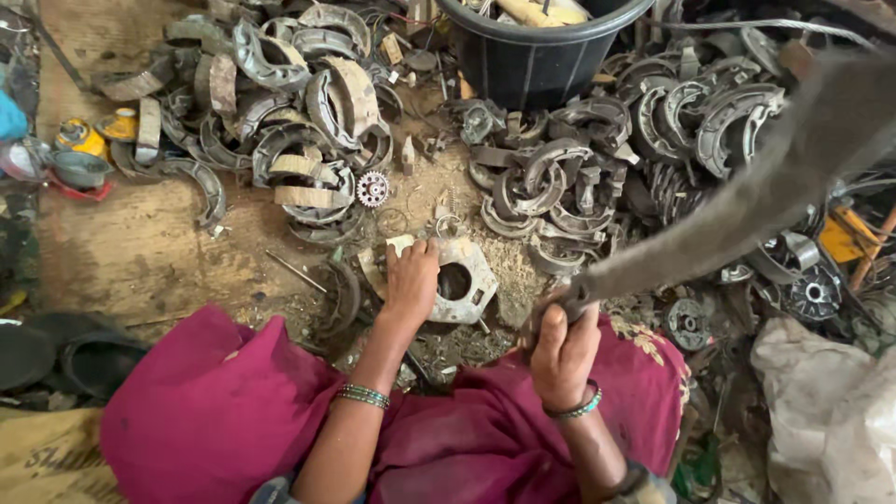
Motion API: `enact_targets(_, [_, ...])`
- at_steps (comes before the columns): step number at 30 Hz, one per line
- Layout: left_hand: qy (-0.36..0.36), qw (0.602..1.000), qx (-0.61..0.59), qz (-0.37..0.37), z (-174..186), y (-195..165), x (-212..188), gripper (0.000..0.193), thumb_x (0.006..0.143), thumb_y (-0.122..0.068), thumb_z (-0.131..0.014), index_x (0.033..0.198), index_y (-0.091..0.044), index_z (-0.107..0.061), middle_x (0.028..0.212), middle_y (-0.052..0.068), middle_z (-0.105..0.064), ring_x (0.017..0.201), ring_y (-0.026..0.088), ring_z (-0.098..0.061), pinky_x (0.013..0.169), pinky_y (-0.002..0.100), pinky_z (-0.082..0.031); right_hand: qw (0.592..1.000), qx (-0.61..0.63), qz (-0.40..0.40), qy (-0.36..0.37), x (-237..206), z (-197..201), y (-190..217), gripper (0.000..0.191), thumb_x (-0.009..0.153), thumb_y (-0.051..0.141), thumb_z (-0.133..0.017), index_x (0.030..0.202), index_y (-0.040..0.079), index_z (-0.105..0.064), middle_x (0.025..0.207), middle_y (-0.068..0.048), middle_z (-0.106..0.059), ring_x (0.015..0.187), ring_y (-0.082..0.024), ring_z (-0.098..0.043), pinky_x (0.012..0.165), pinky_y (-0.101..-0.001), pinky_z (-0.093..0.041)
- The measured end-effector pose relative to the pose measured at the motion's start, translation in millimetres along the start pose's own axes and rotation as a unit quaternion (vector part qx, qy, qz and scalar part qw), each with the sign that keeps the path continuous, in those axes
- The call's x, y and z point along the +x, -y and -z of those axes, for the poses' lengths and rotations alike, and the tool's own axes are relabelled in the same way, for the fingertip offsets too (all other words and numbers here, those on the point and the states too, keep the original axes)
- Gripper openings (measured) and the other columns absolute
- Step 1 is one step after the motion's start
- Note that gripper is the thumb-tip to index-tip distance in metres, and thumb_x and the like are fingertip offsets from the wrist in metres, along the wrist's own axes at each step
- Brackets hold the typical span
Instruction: The person sits on the floor of a workshop strewn with used brake shoes and repeatedly swings a large curved blade onto a brake shoe held on a hexagonal metal block, chopping the lining material. They later switch to a hammer to pound the pieces and reposition them by hand between strikes.
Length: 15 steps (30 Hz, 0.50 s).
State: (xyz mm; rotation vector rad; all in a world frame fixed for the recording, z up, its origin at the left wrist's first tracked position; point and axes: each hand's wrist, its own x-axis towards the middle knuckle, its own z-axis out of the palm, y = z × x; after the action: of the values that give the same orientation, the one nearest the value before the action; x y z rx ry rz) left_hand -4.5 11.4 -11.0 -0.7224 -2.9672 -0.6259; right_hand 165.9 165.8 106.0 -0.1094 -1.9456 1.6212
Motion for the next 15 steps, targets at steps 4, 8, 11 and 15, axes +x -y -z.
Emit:
enact_targets(4, [-0.034, 0.999, -0.008, -0.019, 1, 2, 2, 0.036, 0.093, -0.009, -0.053, 0.126, -0.005, -0.064, 0.109, 0.014, -0.068, 0.108, 0.032, -0.066, 0.107, 0.060, -0.036, 0.915, -0.344, -0.177, 0.115, -14, -7, -68, 0.024, 0.100, 0.024, -0.053, 0.111, 0.002, -0.049, 0.074, -0.016, -0.067, 0.058, -0.030, -0.065, 0.047, -0.0446, -0.056])
enact_targets(8, [-0.023, 0.999, 0.022, -0.022, 0, 2, 4, 0.035, 0.094, -0.008, -0.052, 0.127, -0.005, -0.063, 0.110, 0.013, -0.068, 0.109, 0.030, -0.067, 0.110, 0.061, -0.035, 0.859, -0.453, -0.150, 0.186, -27, 8, -141, 0.034, 0.102, 0.032, -0.056, 0.112, -0.001, -0.051, 0.077, -0.031, -0.067, 0.073, -0.051, -0.065, 0.061, -0.0586, -0.051])
enact_targets(11, [-0.030, 0.999, 0.032, -0.024, 4, 1, 4, 0.035, 0.096, -0.010, -0.055, 0.130, -0.006, -0.062, 0.115, 0.012, -0.068, 0.114, 0.030, -0.067, 0.112, 0.061, -0.036, 0.891, -0.386, -0.202, 0.129, -29, 23, -166, 0.035, 0.103, 0.034, -0.053, 0.108, -0.001, -0.055, 0.080, -0.031, -0.067, 0.076, -0.051, -0.065, 0.063, -0.0582, -0.050])
enact_targets(15, [0.007, 1.000, -0.009, -0.015, 15, -3, -1, 0.057, 0.087, -0.021, -0.069, 0.141, -0.009, -0.056, 0.113, 0.015, -0.067, 0.110, 0.033, -0.065, 0.109, 0.063, -0.034, 0.905, -0.331, -0.239, 0.120, -28, 22, -173, 0.037, 0.101, 0.036, -0.052, 0.109, 0.000, -0.057, 0.080, -0.031, -0.065, 0.077, -0.052, -0.063, 0.064, -0.0590, -0.047])
